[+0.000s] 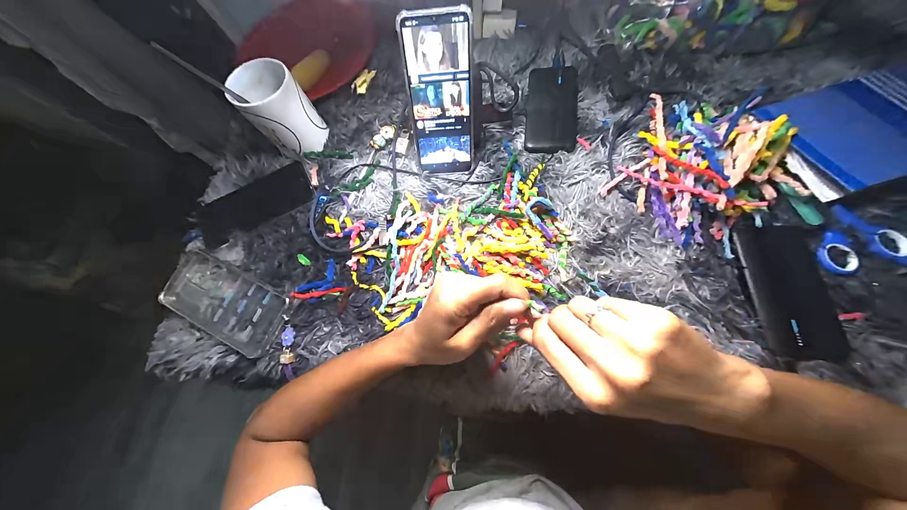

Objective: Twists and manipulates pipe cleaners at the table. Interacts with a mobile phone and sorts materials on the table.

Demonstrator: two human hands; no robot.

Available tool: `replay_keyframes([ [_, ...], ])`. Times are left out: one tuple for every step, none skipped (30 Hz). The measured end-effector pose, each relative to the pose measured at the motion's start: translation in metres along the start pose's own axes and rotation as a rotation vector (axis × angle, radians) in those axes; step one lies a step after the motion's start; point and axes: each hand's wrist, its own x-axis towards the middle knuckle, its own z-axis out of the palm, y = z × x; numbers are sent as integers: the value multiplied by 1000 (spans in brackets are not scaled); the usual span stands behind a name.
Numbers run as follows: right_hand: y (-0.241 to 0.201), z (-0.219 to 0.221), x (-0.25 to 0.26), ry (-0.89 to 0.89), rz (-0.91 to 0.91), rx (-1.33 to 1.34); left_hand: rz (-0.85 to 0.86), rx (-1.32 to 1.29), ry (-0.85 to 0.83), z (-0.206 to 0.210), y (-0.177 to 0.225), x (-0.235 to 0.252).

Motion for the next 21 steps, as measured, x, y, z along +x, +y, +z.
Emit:
replay_keyframes([
  [2,-1,2,13,5,17,24,20,29,0,4,1],
  [4,-4,4,30,11,43,42,29,50,1,8,1],
  [7,-8,5,46,19,87,59,30,59,1,14,1],
  [11,-14,5,60,28,150,73,37,48,1,21,0],
  [14,-21,5,64,35,226,87,37,15,1,30,-1],
  [15,-28,4,55,41,302,98,32,-42,0,39,-2],
  [14,-35,2,42,46,371,104,21,-114,-1,48,-2],
  [11,-41,-1,28,50,417,107,24,-185,-2,56,-1],
  [6,-45,-4,20,55,447,106,44,-240,-3,63,-1],
  [1,-49,-6,15,62,467,104,75,-284,-3,69,-2],
  [-4,-52,-8,9,73,488,106,118,-310,-1,74,-4],
  [-9,-54,-9,3,90,509,114,187,-326,2,80,-6],
  [-14,-56,-9,2,112,530,128,278,-326,7,86,-8],
  [-18,-58,-9,3,132,539,145,401,-303,12,93,-10],
  [-22,-60,-7,13,147,528,161,554,-263,17,100,-12],
  [-27,-62,-5,26,161,491,166,715,-203,22,106,-15],
  [-32,-66,-1,30,168,441,156,847,-133,27,110,-17],
  [-36,-69,3,19,160,379,128,926,-69,31,114,-19],
  [-41,-74,7,-10,137,311,84,963,-26,34,117,-20],
  [-45,-78,12,-51,103,245,33,954,4,35,119,-22],
  [-49,-83,19,-84,71,193,-18,916,41,36,120,-23],
])
